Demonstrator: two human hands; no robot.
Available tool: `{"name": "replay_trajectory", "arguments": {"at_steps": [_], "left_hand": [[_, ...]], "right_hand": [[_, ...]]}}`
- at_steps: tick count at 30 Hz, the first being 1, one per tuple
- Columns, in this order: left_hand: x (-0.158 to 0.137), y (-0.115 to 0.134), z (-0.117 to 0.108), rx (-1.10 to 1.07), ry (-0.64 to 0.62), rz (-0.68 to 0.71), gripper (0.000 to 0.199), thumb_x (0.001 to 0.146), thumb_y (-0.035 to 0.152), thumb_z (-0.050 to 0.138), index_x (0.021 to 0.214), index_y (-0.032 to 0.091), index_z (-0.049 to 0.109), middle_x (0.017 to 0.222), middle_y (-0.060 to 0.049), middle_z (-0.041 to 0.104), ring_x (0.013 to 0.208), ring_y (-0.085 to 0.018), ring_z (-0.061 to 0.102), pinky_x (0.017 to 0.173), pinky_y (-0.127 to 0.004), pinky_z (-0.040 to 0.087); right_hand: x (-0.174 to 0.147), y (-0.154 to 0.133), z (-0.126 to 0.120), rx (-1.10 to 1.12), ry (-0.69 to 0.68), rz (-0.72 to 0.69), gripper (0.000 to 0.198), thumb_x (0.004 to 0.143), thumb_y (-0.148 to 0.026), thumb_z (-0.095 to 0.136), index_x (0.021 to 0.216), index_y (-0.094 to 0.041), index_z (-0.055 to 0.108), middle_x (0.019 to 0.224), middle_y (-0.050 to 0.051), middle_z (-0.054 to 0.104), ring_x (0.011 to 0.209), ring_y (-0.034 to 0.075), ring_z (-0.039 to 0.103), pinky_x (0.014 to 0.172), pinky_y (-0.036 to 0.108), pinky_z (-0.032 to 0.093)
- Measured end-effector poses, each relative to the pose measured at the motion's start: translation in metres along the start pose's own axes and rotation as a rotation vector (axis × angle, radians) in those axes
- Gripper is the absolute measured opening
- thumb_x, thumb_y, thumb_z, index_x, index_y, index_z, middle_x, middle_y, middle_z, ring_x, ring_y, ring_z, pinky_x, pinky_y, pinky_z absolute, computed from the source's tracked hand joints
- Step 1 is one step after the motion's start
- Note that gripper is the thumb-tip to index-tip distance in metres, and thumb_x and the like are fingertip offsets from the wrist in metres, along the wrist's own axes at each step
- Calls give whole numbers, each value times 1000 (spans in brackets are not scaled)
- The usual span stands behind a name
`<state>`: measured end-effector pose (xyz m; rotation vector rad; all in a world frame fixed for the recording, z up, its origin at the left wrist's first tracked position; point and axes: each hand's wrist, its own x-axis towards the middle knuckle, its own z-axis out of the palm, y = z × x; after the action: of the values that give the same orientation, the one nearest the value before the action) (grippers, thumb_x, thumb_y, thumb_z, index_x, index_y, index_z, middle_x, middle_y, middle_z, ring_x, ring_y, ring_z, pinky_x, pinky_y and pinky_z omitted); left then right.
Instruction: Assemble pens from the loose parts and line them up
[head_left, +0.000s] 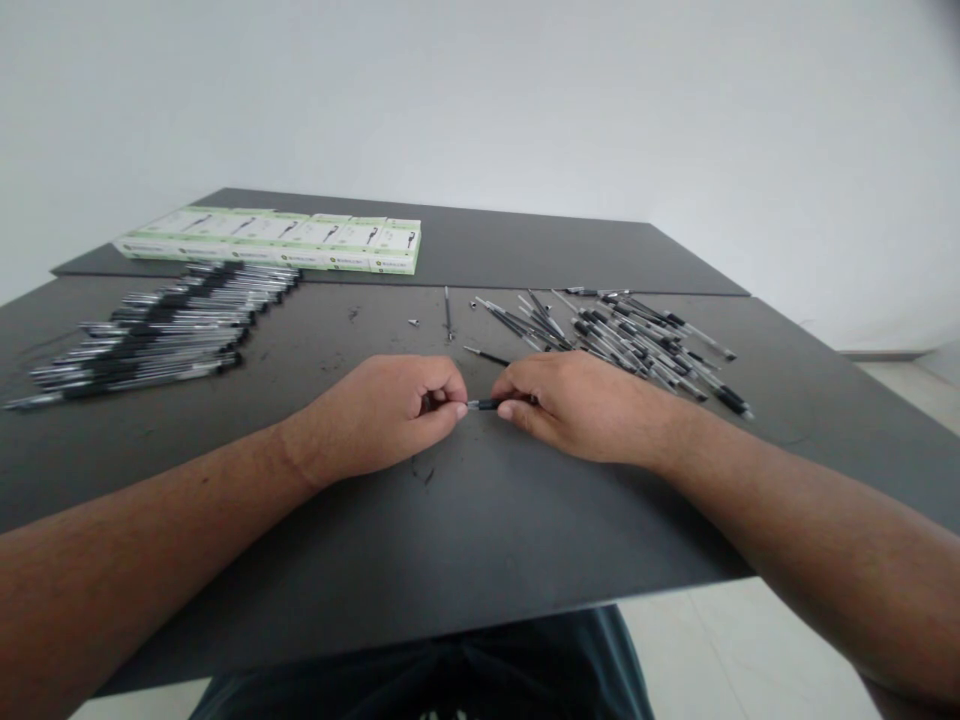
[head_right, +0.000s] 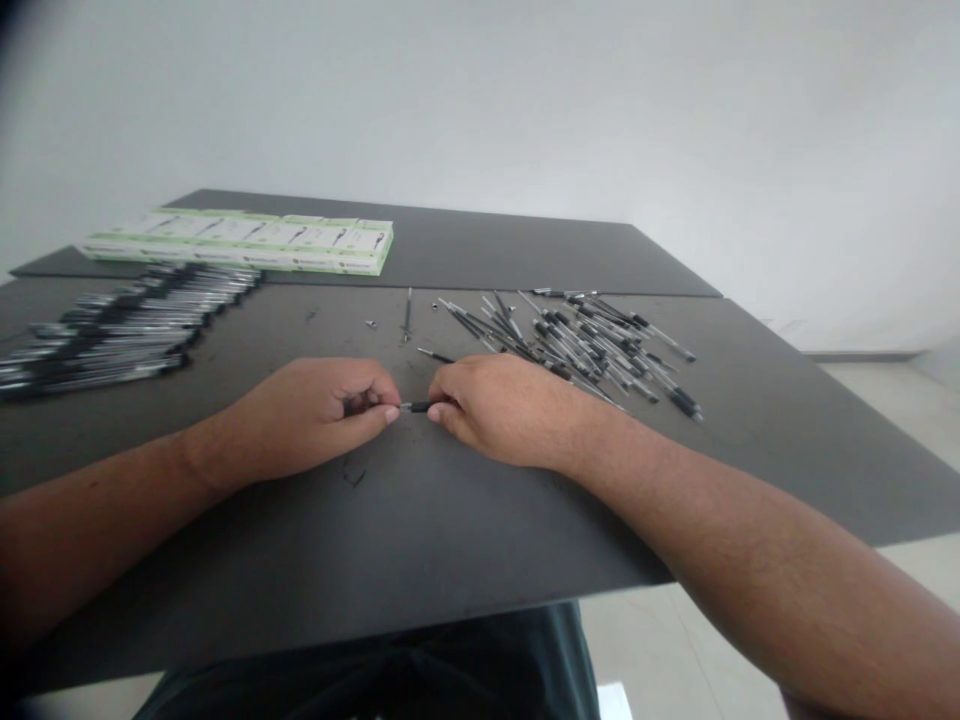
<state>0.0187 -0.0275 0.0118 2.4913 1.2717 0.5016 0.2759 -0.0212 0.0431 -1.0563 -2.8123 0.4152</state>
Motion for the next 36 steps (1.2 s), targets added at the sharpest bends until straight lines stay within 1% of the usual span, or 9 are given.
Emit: {"name": "replay_trajectory", "arguments": {"at_steps": [4, 8, 10, 15, 20, 25, 28, 32, 36], "left_hand": [[0, 0, 0, -4, 7, 6, 18, 93, 36, 61, 90, 25, 74, 73, 3, 71, 66, -15, 64, 69, -28, 45], [1, -1, 0, -2, -4, 7, 18, 92, 36, 61, 90, 25, 74, 72, 3, 71, 66, -15, 64, 67, -28, 44], [1, -1, 1, -1, -1, 9, 17, 92, 36, 61, 90, 24, 74, 72, 3, 71, 65, -15, 63, 67, -28, 44], [1, 0, 0, -10, 5, 9, 18, 92, 35, 61, 89, 24, 74, 73, 3, 72, 66, -15, 64, 68, -28, 44], [1, 0, -1, -3, -6, 5, 17, 92, 35, 62, 90, 24, 74, 72, 3, 72, 66, -15, 64, 68, -28, 44], [0, 0, 0, -4, -3, -2, 17, 92, 36, 61, 90, 24, 74, 71, 3, 71, 64, -15, 63, 68, -28, 44], [1, 1, 0, -11, 6, 0, 17, 91, 36, 61, 89, 24, 74, 71, 3, 71, 65, -15, 64, 68, -28, 44], [2, 2, -1, -4, 6, -15, 18, 90, 37, 61, 89, 24, 74, 71, 3, 71, 66, -16, 64, 69, -28, 45], [1, 3, -1, -12, 0, -24, 18, 91, 37, 61, 91, 24, 74, 72, 3, 71, 67, -16, 64, 70, -28, 45]], "right_hand": [[0, 1, 0, -15, 3, 26, 17, 103, -29, 65, 110, -18, 75, 99, 7, 78, 89, 22, 69, 79, 32, 45], [0, 0, 0, -45, -36, -29, 26, 108, -27, 53, 109, -16, 76, 104, 10, 78, 95, 23, 69, 86, 34, 46], [0, 0, 0, -14, -22, -13, 25, 107, -28, 56, 114, -16, 76, 106, 10, 78, 97, 23, 70, 87, 34, 46], [0, 0, 0, -2, 11, 48, 15, 101, -27, 67, 109, -18, 74, 98, 6, 77, 86, 20, 68, 76, 31, 44], [1, 0, 0, -38, -34, -10, 26, 109, -27, 52, 109, -16, 75, 104, 10, 78, 94, 23, 70, 85, 34, 46], [0, -1, 0, 11, 13, 50, 16, 101, -29, 68, 112, -19, 74, 99, 6, 78, 87, 20, 68, 77, 31, 44], [0, -1, 0, -28, -13, 23, 17, 104, -28, 62, 105, -18, 75, 98, 7, 78, 87, 21, 68, 79, 32, 44], [0, 0, 0, -16, -10, -8, 23, 106, -26, 57, 114, -17, 76, 108, 10, 80, 96, 23, 70, 86, 34, 46], [0, 1, 0, -20, 7, -1, 22, 104, -25, 58, 114, -17, 76, 105, 9, 80, 95, 24, 71, 86, 34, 46]]}}
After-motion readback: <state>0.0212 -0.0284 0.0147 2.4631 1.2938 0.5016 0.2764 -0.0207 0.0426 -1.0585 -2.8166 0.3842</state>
